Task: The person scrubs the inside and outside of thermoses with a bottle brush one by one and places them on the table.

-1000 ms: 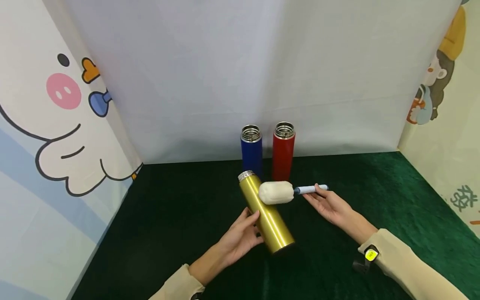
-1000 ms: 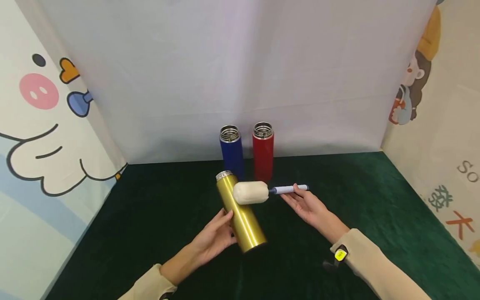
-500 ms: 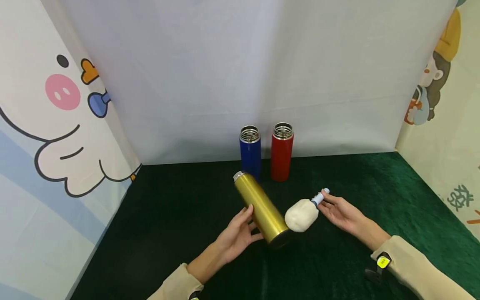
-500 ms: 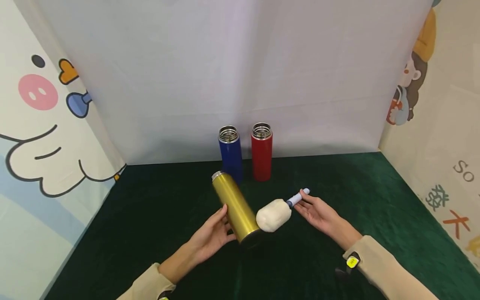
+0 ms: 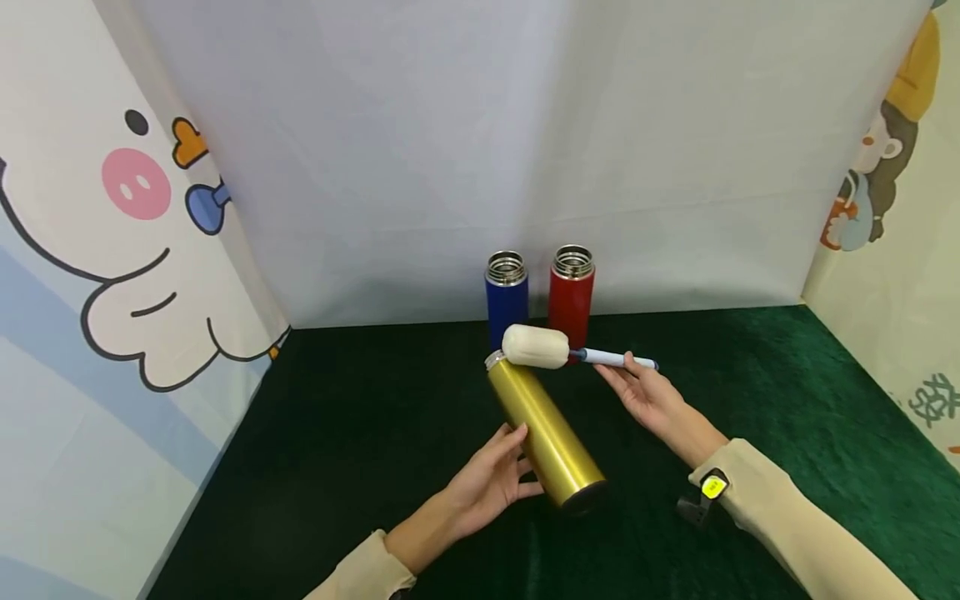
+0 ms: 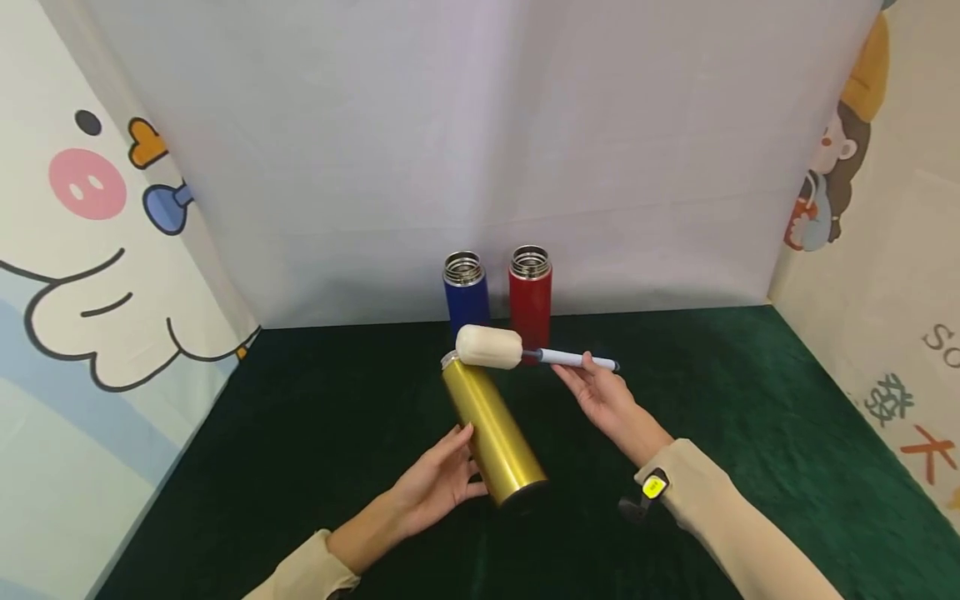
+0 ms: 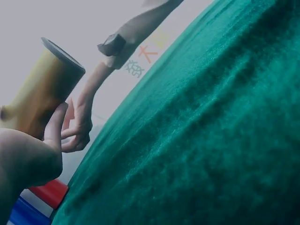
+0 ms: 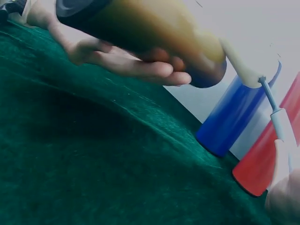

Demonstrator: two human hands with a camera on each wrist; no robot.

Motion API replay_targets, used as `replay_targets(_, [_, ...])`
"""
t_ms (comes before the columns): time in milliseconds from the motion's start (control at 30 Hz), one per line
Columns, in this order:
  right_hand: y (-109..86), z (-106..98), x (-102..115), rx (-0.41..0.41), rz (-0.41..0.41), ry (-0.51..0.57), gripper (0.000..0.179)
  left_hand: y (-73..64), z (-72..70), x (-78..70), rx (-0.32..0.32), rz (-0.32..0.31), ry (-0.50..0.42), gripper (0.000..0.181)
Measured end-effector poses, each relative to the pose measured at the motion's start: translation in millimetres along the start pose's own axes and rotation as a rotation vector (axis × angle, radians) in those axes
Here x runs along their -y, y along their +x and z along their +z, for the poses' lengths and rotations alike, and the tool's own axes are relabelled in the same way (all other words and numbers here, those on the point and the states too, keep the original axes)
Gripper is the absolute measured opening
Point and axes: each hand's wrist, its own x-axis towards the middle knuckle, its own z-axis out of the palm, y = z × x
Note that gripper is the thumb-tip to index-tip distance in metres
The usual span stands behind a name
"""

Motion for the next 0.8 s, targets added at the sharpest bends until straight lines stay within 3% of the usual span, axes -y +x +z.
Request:
replay_targets(267, [-22.1,-18.4,1.1,0.022,0.072,-0.101,0.067,1.2,-6.5,-2.5,0.001,0.104,-0.013,0.052])
replay_targets(367, [-32.8,-28.7,5.5,0.028,0.065,-0.149,0.063,1.6,-7.6,-5.2,-0.004,0.127,-0.011,0.053])
replay_targets(533, [-44.0,-42.9,13.5,0.044,0.051,-0.233,0.056,2.9,-7.8,-8.7,-0.051,0.124,-0.057,0.053])
replay_targets(700, [-47.4,-52.9,21.0,0.09,0.058,-0.283,0.022,2.3,-8.0,-10.9,-0.042,0.105,-0.057,0.056])
replay_targets(800, [-45.5,-52.1,22.9,0.082,0.064,-0.284,0.024,1.7,-8.4,-10.7,-0.037,0.091,-0.053,0.058])
